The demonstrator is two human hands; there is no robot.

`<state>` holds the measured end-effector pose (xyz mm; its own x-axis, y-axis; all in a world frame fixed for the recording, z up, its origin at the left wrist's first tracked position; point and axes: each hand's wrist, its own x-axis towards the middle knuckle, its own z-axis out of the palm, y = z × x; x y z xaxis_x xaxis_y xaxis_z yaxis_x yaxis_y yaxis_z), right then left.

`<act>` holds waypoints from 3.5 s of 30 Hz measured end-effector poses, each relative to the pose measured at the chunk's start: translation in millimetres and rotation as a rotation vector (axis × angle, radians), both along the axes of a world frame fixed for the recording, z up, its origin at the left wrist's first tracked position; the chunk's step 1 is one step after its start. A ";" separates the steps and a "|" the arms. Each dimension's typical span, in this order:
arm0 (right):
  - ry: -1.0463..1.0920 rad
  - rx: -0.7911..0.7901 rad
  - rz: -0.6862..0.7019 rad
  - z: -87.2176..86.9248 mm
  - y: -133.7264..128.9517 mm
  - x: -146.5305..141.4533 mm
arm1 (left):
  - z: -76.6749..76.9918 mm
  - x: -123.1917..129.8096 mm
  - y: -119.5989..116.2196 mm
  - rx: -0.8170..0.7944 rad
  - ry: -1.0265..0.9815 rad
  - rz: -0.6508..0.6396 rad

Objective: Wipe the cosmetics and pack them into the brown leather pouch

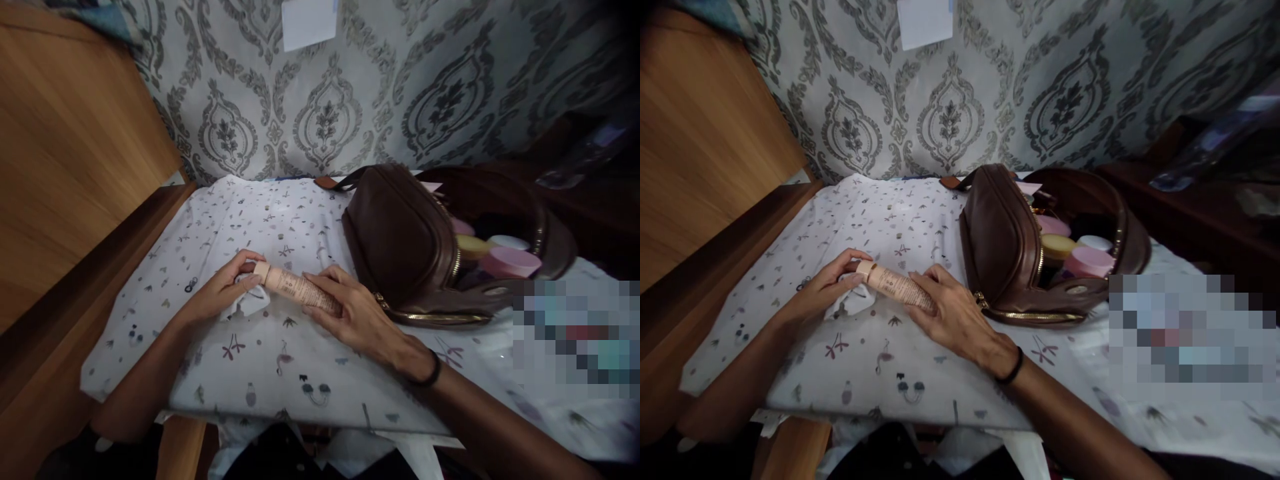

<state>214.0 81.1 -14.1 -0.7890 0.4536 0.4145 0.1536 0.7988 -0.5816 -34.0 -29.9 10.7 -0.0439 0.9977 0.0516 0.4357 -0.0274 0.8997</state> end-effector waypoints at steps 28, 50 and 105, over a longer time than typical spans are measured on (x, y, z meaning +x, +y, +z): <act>0.053 -1.623 0.362 5.2 -1.7 -3.8 | -3.7 1.0 8.2 0.211 0.034 0.194; 0.062 -1.738 0.473 -0.2 1.9 -7.0 | -5.8 0.2 9.8 0.182 0.029 0.213; 0.017 -1.700 0.436 -1.2 3.6 -6.5 | -7.6 -2.3 9.0 -0.082 -0.160 0.221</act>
<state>207.5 84.7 -15.3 -0.9612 0.1284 -0.2440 0.0987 -0.6659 -0.7395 -36.3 -20.9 3.1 -0.2615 0.9637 -0.0540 0.2757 0.1282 0.9527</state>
